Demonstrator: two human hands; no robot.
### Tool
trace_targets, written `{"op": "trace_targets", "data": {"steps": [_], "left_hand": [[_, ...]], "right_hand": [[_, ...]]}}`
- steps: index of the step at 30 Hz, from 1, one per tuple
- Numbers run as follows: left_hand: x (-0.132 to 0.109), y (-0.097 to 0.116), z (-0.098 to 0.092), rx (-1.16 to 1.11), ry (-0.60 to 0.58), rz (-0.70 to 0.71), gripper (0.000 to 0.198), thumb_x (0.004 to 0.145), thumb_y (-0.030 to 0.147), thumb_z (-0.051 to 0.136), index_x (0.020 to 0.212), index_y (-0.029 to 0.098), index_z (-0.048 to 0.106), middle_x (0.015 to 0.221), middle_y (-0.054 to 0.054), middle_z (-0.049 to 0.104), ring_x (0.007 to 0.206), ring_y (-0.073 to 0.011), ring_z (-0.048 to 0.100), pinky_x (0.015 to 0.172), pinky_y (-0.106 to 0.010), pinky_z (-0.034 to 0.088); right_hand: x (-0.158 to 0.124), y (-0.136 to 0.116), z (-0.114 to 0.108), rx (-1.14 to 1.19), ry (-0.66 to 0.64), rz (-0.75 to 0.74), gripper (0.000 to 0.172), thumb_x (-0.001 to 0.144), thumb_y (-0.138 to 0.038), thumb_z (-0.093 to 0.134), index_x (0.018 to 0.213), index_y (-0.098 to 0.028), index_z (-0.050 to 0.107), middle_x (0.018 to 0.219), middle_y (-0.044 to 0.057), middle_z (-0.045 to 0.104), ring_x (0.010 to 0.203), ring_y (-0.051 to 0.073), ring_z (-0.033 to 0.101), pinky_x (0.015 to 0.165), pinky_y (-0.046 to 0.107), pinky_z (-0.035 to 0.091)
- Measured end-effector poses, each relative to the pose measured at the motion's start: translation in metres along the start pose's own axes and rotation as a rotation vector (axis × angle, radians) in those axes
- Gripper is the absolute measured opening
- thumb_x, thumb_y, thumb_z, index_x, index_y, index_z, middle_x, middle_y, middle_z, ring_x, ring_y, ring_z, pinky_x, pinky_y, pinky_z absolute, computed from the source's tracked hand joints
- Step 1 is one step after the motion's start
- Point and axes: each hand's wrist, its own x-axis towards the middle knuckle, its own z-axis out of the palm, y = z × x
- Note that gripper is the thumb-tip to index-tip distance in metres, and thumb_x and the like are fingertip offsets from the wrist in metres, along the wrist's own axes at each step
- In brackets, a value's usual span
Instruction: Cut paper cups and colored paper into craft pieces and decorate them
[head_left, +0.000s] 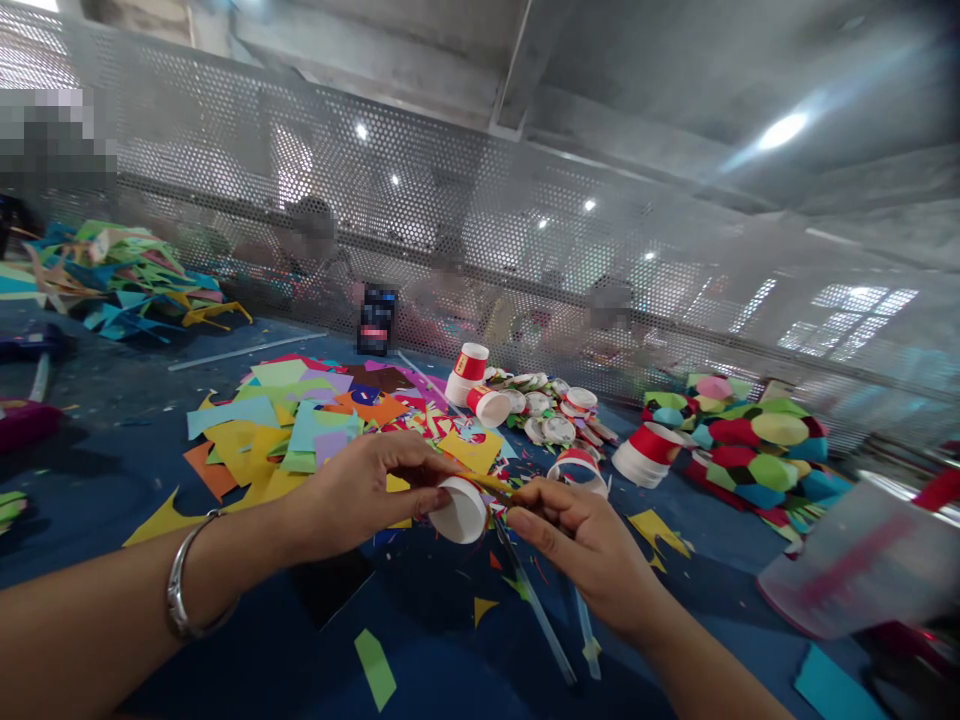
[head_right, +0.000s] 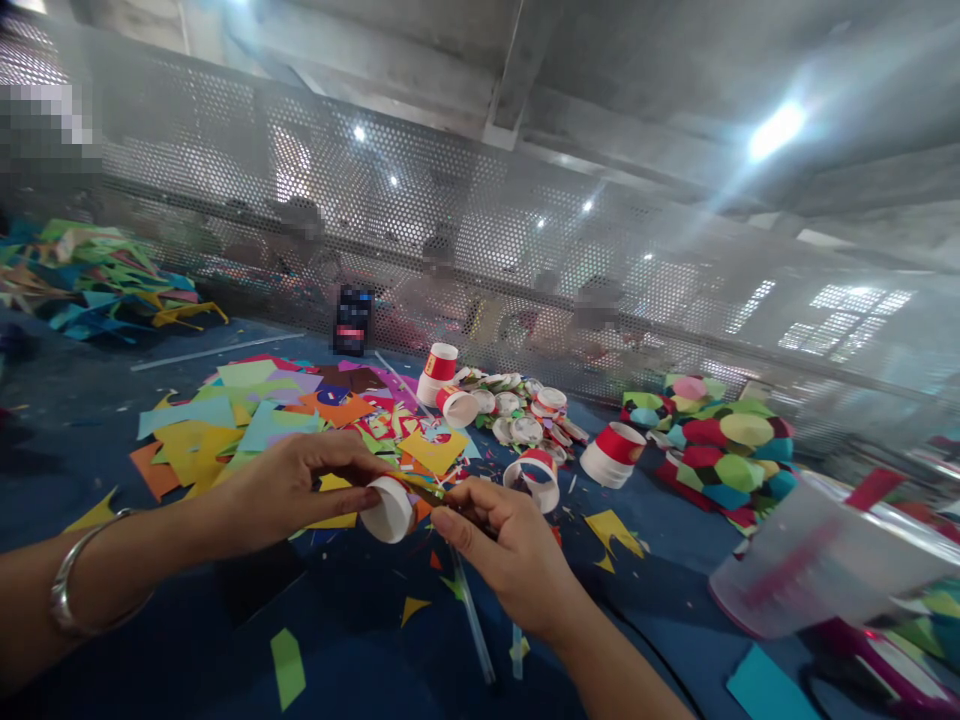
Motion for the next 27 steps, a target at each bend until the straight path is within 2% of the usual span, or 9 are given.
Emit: {"op": "trace_targets", "data": {"steps": [7,18,27], "left_hand": [[0.0,-0.0054,-0.0004,0.06,0.014,0.038,0.026,0.086,0.032,0.068,0.111,0.027,0.072,0.098,-0.002,0.07,0.091,-0.0162,0.067,0.082,-0.029,0.053],[0.0014,-0.0072,-0.001,0.084,0.009,0.026,0.031,0.087,0.037,0.065,0.118,0.031,0.07,0.101,-0.004,0.071,0.095,-0.0205,0.063,0.089,-0.039,0.05],[0.0001,-0.0059,0.0002,0.056,0.014,0.024,0.031,0.089,0.035,0.062,0.119,0.03,0.069,0.107,-0.004,0.07,0.102,-0.0223,0.061,0.093,-0.041,0.048]], "right_hand": [[-0.0002,0.0009,-0.0001,0.011,0.01,-0.008,0.03,0.094,-0.043,0.059,0.077,-0.02,0.054,0.064,-0.006,0.033,0.057,0.011,0.026,0.052,0.027,0.021],[0.0008,0.003,-0.0003,-0.01,0.027,-0.017,0.029,0.094,-0.042,0.058,0.076,-0.02,0.054,0.064,-0.006,0.035,0.057,0.011,0.028,0.052,0.027,0.022],[-0.0002,0.0011,-0.0001,-0.022,0.039,-0.049,0.03,0.095,-0.04,0.058,0.072,-0.02,0.051,0.063,-0.006,0.033,0.057,0.011,0.027,0.051,0.026,0.023]]}}
